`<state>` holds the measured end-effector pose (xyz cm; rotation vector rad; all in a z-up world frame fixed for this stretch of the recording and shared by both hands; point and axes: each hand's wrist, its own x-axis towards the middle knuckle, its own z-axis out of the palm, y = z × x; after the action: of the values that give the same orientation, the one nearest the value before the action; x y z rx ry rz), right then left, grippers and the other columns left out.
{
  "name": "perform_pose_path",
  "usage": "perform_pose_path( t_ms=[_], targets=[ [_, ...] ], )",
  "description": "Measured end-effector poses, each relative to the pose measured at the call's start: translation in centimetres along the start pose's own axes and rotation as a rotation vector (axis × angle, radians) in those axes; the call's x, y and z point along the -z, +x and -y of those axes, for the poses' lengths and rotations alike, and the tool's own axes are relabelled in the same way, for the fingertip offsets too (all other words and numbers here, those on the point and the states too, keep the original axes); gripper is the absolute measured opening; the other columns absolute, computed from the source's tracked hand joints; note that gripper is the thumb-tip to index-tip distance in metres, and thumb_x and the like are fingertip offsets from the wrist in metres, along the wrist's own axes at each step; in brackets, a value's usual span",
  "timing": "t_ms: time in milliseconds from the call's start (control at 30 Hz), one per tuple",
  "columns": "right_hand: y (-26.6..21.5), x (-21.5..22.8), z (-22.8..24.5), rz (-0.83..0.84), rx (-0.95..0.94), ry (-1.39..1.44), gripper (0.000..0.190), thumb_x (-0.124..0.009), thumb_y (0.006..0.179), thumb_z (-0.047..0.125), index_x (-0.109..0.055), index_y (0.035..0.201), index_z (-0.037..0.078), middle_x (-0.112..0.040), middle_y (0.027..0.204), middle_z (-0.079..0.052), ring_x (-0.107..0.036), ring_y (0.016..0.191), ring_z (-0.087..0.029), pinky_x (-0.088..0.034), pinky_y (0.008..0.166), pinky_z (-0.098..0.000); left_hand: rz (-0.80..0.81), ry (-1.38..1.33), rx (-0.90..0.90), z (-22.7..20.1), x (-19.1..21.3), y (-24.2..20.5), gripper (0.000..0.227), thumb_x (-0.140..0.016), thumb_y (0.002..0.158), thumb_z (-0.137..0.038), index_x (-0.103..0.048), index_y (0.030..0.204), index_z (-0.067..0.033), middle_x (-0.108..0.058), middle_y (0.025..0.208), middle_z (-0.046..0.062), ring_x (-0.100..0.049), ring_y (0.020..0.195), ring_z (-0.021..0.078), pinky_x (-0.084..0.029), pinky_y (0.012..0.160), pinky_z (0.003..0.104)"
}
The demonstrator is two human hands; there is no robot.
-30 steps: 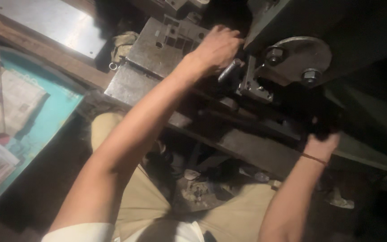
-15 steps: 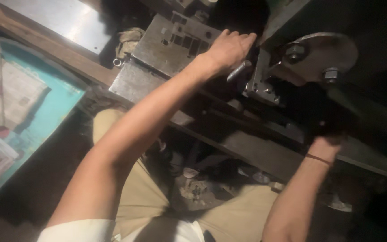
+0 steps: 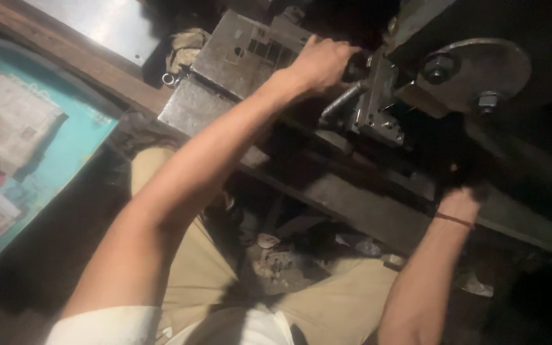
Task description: The person operates a metalworking machine, feeding a flat metal sheet into the device and guiding it through the mechanism. They use both hands to control the sheet's movement and position as it passes through the machine's rollers or blades.
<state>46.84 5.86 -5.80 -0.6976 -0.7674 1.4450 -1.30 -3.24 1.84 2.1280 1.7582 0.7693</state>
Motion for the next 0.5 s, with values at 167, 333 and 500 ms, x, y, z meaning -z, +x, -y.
perform_pose_path(
  t_ms=[167,333,500],
  targets=[
    [-2.1,-0.8,-0.3,-0.007,-0.023,0.01,0.051,-0.045,0.106,0.031,-0.056,0.148,0.004,-0.057,0.154,-0.019,-0.057,0.142,-0.033,-0.045,0.125,-0.0464,-0.128,0.009,-0.046,0.4,-1.7,0.0,0.054,-0.063,0.093,-0.017,-0.052,0.145,-0.0082,-0.051,0.148,0.018,-0.048,0.135,0.0408,-0.029,0.113,0.064],
    [-1.5,1.7,-1.9,-0.036,-0.023,0.061,0.051,-0.046,0.106,0.032,-0.056,0.148,0.004,-0.056,0.154,-0.019,-0.057,0.141,-0.034,-0.046,0.125,-0.0466,-0.152,0.027,-0.047,1.1,-3.1,-0.3,0.055,-0.054,0.095,-0.003,-0.05,0.149,-0.0074,-0.049,0.154,0.016,-0.042,0.142,0.0419,-0.026,0.118,0.064],
    [1.4,4.2,-2.6,0.078,-0.043,0.075,0.05,-0.045,0.109,0.03,-0.049,0.154,0.007,-0.051,0.161,-0.013,-0.05,0.148,-0.03,-0.042,0.128,-0.0435,-0.127,0.017,-0.008,1.1,-3.2,0.3,0.057,-0.055,0.092,-0.003,-0.05,0.148,-0.0089,-0.048,0.153,0.016,-0.042,0.142,0.039,-0.025,0.118,0.063]
  ],
)
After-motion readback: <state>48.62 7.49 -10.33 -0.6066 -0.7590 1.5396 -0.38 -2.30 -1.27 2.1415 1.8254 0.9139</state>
